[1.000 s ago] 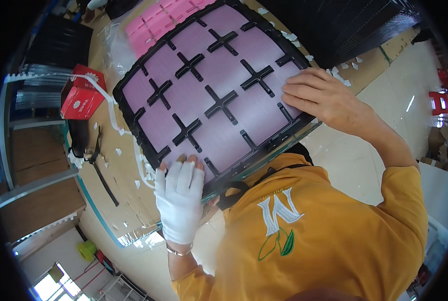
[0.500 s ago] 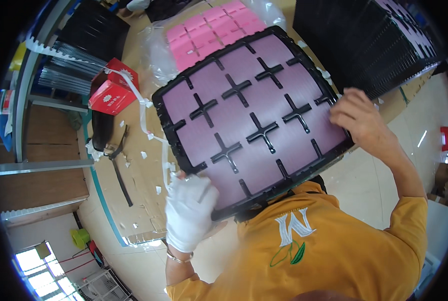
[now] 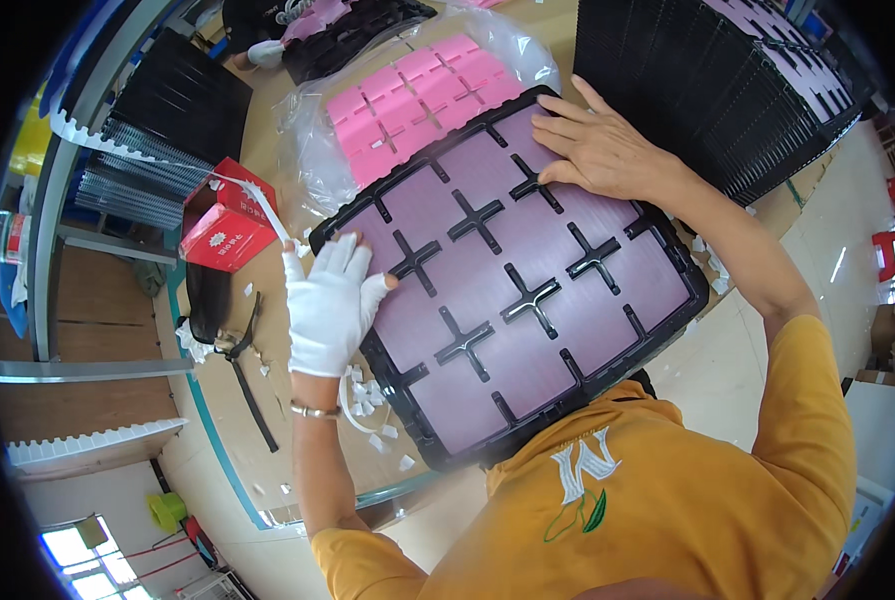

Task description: The person places small white adhesive pieces onto a black plastic tray, then inserts a pink grid insert into the tray. The process is repeated with another tray. The person works at a table with stacks of trays and inserts nearby.

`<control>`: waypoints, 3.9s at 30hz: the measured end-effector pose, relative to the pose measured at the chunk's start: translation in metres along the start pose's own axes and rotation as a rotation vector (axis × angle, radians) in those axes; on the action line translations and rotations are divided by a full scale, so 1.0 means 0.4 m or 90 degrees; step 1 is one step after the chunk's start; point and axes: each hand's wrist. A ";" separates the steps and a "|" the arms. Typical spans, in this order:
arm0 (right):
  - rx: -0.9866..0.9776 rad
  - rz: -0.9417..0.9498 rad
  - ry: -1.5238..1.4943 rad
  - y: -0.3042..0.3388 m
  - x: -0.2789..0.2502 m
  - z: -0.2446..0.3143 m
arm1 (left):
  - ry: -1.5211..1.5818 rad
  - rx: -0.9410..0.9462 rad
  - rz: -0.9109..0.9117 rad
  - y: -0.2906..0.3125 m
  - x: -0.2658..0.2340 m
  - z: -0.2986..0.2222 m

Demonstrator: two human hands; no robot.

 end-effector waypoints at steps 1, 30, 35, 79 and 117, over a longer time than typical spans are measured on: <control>-0.018 0.010 0.005 -0.019 -0.017 0.010 | -0.001 0.015 -0.022 -0.012 0.004 -0.006; 0.024 -0.064 0.109 0.054 0.020 -0.034 | -0.050 -0.068 -0.097 0.043 0.011 -0.028; 0.047 -0.039 0.052 0.036 0.055 -0.010 | -0.089 -0.062 -0.045 0.008 0.019 -0.034; 0.602 0.004 -0.743 0.460 -0.058 0.034 | 0.866 -0.704 -0.101 0.371 -0.076 -0.239; 0.743 -0.389 -0.427 0.637 -0.491 -0.950 | 1.457 -0.201 -0.194 -0.723 -0.239 -0.614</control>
Point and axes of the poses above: each hand's wrist, its own y-axis away from the middle knuckle, its own x-axis out of the palm, z = x × y, and after that the axes turned 3 degrees about y, right-handed
